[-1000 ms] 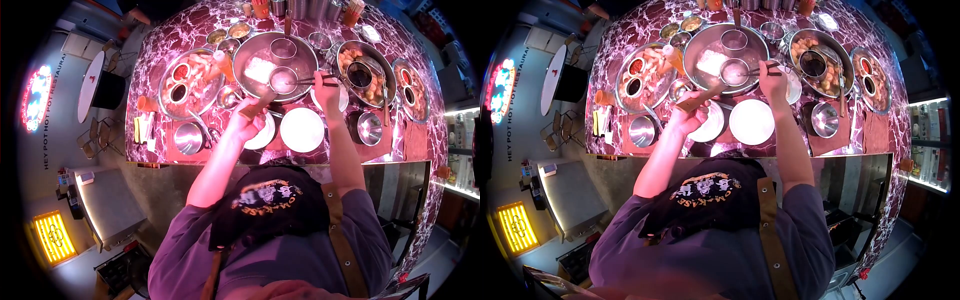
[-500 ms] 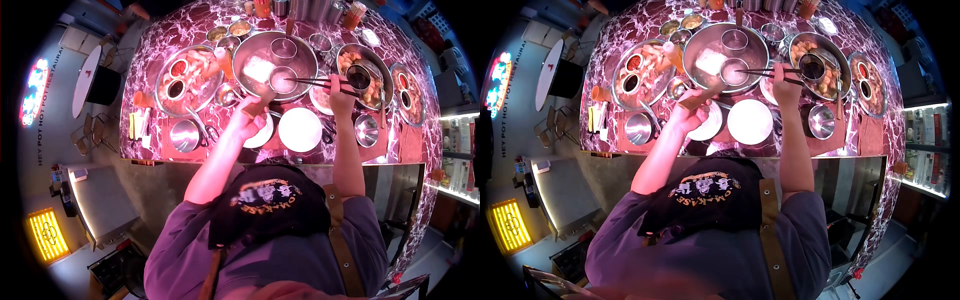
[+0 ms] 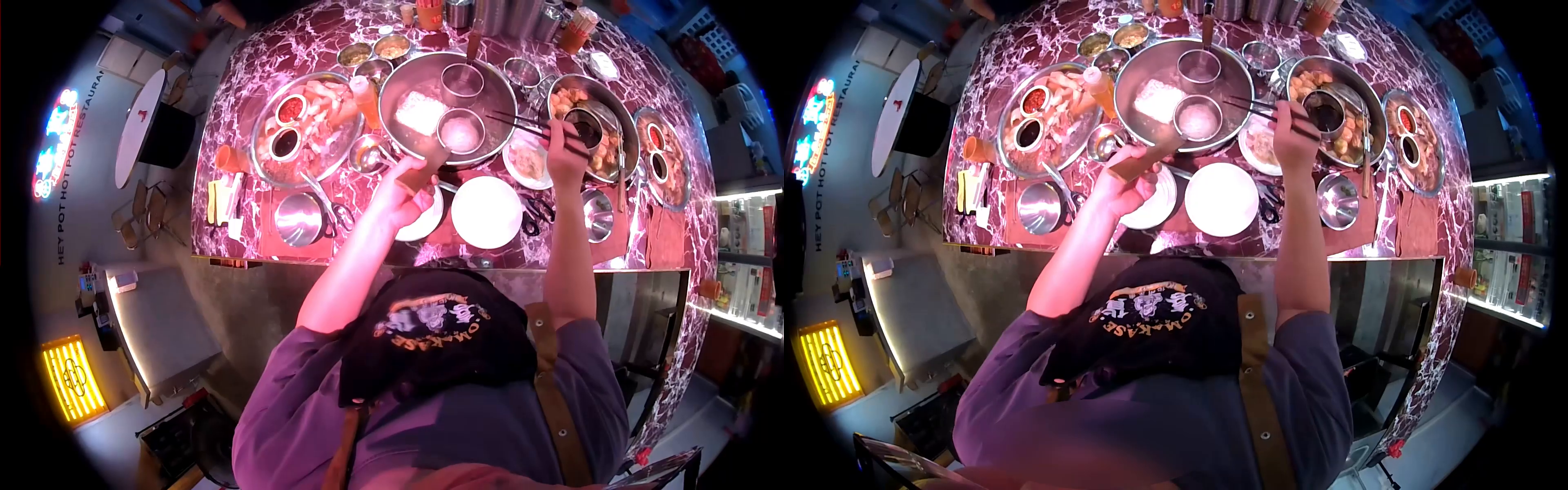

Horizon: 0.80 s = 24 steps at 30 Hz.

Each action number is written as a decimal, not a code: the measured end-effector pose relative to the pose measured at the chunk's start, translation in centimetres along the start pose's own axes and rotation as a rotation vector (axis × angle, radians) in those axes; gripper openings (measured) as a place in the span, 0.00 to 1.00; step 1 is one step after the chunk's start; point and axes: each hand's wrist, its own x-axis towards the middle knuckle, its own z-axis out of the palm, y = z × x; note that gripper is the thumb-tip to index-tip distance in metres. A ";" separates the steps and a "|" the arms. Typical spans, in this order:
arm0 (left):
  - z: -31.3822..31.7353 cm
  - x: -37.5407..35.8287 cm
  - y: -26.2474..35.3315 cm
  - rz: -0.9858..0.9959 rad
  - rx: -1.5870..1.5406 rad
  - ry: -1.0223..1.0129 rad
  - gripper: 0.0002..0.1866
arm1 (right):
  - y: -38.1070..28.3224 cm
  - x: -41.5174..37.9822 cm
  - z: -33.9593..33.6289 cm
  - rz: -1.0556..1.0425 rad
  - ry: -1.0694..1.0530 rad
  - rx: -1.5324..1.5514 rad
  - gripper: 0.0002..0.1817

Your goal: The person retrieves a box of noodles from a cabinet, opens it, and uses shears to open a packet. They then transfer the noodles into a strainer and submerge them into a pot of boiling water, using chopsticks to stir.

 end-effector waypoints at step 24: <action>3.4 -12.1 -4.0 0.061 0.261 -0.033 0.30 | -2.9 -5.5 -9.0 0.092 0.275 0.309 0.16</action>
